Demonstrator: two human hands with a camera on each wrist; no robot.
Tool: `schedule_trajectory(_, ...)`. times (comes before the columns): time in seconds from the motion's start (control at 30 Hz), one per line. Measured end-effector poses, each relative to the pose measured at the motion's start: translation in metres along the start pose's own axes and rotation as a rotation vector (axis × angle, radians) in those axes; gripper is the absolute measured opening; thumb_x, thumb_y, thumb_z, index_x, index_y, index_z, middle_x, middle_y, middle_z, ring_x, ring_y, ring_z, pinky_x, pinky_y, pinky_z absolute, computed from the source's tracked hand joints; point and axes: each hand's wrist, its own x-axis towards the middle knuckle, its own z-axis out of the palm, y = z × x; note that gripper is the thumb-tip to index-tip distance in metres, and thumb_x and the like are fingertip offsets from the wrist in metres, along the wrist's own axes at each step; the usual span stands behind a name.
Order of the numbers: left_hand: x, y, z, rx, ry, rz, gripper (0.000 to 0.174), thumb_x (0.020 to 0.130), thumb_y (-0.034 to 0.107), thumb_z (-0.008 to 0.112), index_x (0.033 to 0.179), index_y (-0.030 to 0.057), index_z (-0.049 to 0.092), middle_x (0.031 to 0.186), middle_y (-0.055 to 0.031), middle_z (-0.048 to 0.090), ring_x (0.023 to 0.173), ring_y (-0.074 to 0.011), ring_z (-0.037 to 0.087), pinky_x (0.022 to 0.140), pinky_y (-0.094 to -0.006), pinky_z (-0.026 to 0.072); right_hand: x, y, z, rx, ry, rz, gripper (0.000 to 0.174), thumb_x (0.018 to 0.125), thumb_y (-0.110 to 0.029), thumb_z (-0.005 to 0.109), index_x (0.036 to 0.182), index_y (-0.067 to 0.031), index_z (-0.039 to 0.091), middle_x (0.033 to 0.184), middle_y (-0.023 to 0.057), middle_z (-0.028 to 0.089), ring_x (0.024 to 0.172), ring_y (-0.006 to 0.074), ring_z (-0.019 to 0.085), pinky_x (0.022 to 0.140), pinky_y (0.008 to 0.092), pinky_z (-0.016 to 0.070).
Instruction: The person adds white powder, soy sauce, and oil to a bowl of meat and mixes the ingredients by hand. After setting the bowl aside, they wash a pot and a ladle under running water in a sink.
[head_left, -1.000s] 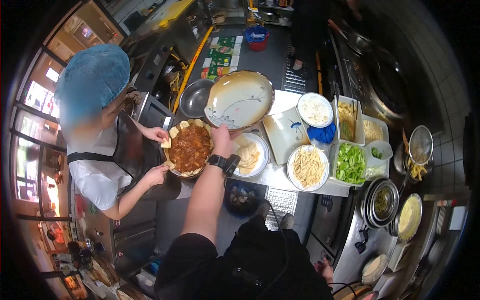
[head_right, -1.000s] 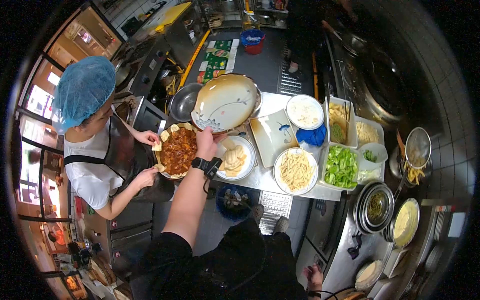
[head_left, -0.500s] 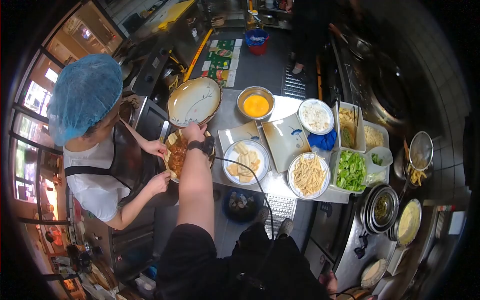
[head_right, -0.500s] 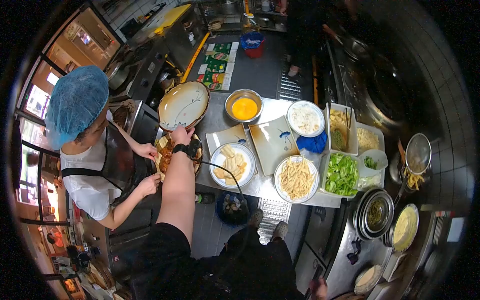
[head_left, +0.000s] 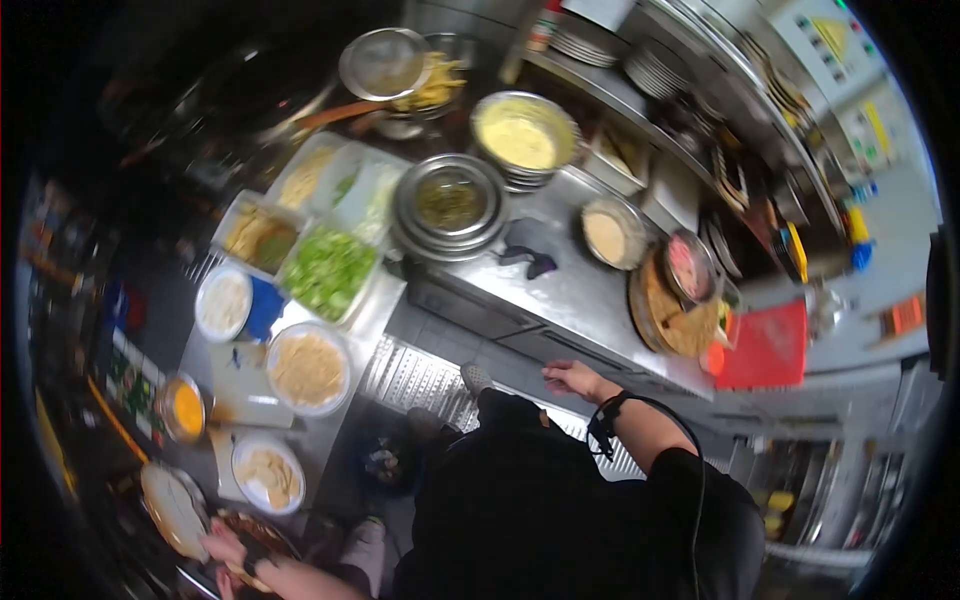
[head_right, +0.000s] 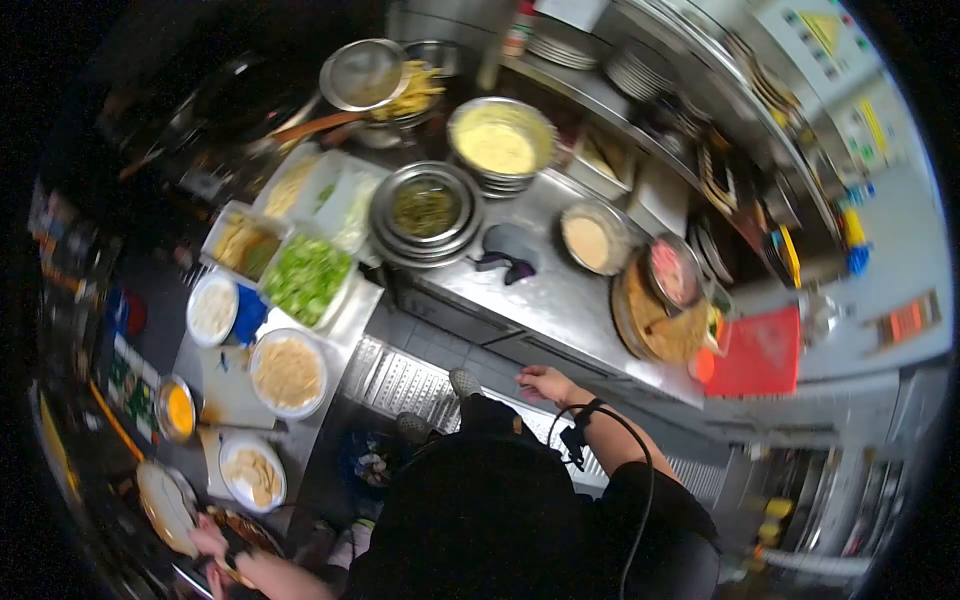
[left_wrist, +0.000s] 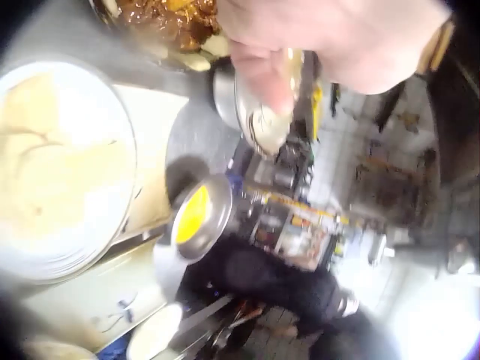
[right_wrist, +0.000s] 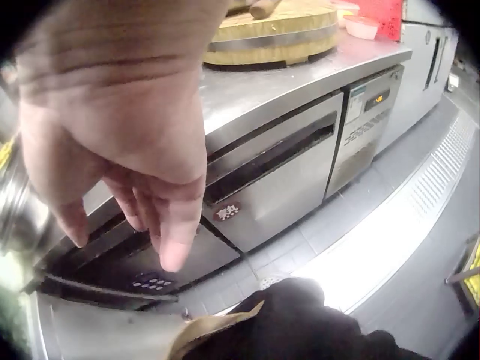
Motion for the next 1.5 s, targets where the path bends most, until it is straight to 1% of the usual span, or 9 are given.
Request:
schedule_trajectory(0.2, -0.313, 0.037, 0.081, 0.022, -0.377, 0.257, 0.037, 0.099, 0.023, 0.051, 0.130, 0.0016, 0.048, 0.086, -0.0101, 0.060, 0.067, -0.0159, 0.058, 0.055, -0.0263, 0.0483, -0.012, 0.037, -0.026, 0.134, 0.068, -0.074, 0.052, 0.095, -0.026, 0.067, 0.135, 0.0024, 0.050, 0.118, 0.0130, 0.064, 0.098, 0.0218, 0.067, 0.083, 0.0331, 0.0586)
schedule_trajectory(0.33, -0.491, 0.009, 0.132, 0.329, -1.109, 0.001, 0.040, 0.096, 0.010, 0.054, 0.135, -0.0005, 0.049, 0.086, -0.0067, 0.060, 0.063, -0.0131, 0.059, 0.051, -0.0224, 0.0504, -0.033, 0.060, -0.078, 0.273, 0.085, -0.103, 0.045, 0.095, -0.023, 0.066, 0.131, 0.0013, 0.054, 0.112, 0.0114, 0.065, 0.092, 0.0196, 0.068, 0.079, 0.0325, 0.0587)
schedule_trajectory(0.47, -0.628, -0.034, 0.173, 0.614, -1.605, 0.173, 0.038, 0.096, 0.007, 0.055, 0.133, -0.0018, 0.051, 0.092, -0.0077, 0.064, 0.072, -0.0135, 0.065, 0.056, -0.0257, 0.0544, -0.084, 0.063, -0.184, 0.260, 0.102, -0.042, 0.028, 0.094, -0.026, 0.065, 0.110, -0.0032, 0.067, 0.089, 0.0038, 0.069, 0.068, 0.0121, 0.065, 0.059, 0.0236, 0.0521)
schedule_trajectory(0.73, -0.945, -0.082, 0.226, 0.716, -2.104, 0.562, 0.040, 0.097, 0.011, 0.060, 0.133, -0.0054, 0.051, 0.092, -0.0079, 0.066, 0.079, -0.0140, 0.066, 0.066, -0.0270, 0.0563, -0.093, 0.177, -0.432, 0.403, 0.872, -0.333, 0.022, 0.096, -0.021, 0.060, 0.100, -0.0006, 0.067, 0.076, 0.0071, 0.066, 0.060, 0.0108, 0.058, 0.052, 0.0260, 0.0480)
schedule_trajectory(0.8, -1.013, -0.087, 0.234, 0.630, -2.159, 0.494, 0.041, 0.098, 0.011, 0.058, 0.135, -0.0059, 0.048, 0.099, -0.0100, 0.066, 0.083, -0.0162, 0.068, 0.070, -0.0290, 0.0581, -0.099, 0.204, -0.453, 0.465, 0.970, -0.295, 0.023, 0.096, -0.021, 0.061, 0.101, 0.0002, 0.066, 0.075, 0.0081, 0.065, 0.060, 0.0118, 0.059, 0.052, 0.0266, 0.0486)
schedule_trajectory(0.9, -1.094, -0.103, 0.249, 0.599, -2.101, -0.092, 0.046, 0.099, 0.010, 0.054, 0.140, -0.0032, 0.040, 0.113, -0.0146, 0.061, 0.090, -0.0246, 0.070, 0.075, -0.0334, 0.0609, -0.078, 0.240, -0.472, 0.583, 1.122, -0.229, 0.025, 0.095, -0.022, 0.063, 0.101, 0.0014, 0.065, 0.075, 0.0097, 0.065, 0.062, 0.0136, 0.061, 0.052, 0.0280, 0.0503)
schedule_trajectory(1.0, -1.139, -0.118, 0.266, 0.641, -2.112, -0.348, 0.045, 0.098, 0.010, 0.055, 0.138, -0.0022, 0.040, 0.116, -0.0156, 0.060, 0.096, -0.0280, 0.068, 0.077, -0.0360, 0.0617, -0.077, 0.270, -0.471, 0.765, 1.208, -0.105, 0.027, 0.093, -0.024, 0.066, 0.099, 0.0016, 0.061, 0.083, 0.0130, 0.066, 0.068, 0.0168, 0.064, 0.053, 0.0302, 0.0530)
schedule_trajectory(1.17, -1.167, -0.114, 0.253, 0.658, -2.028, -0.251, 0.046, 0.092, 0.001, 0.048, 0.137, 0.0045, 0.041, 0.124, -0.0159, 0.058, 0.098, -0.0268, 0.067, 0.068, -0.0338, 0.0646, -0.072, 0.281, -0.459, 1.046, 1.190, -0.052, 0.027, 0.094, -0.027, 0.065, 0.108, -0.0057, 0.056, 0.087, 0.0099, 0.066, 0.058, 0.0150, 0.063, 0.043, 0.0252, 0.0387)
schedule_trajectory(1.5, -1.093, -0.075, 0.252, 0.539, -1.999, -0.369, 0.045, 0.087, -0.003, 0.049, 0.131, 0.0015, 0.044, 0.115, -0.0161, 0.061, 0.093, -0.0284, 0.068, 0.065, -0.0378, 0.0651, -0.075, 0.263, -0.441, 0.862, 1.342, -0.149, 0.029, 0.094, -0.020, 0.065, 0.110, 0.0030, 0.057, 0.081, 0.0119, 0.066, 0.058, 0.0177, 0.065, 0.055, 0.0297, 0.0508)
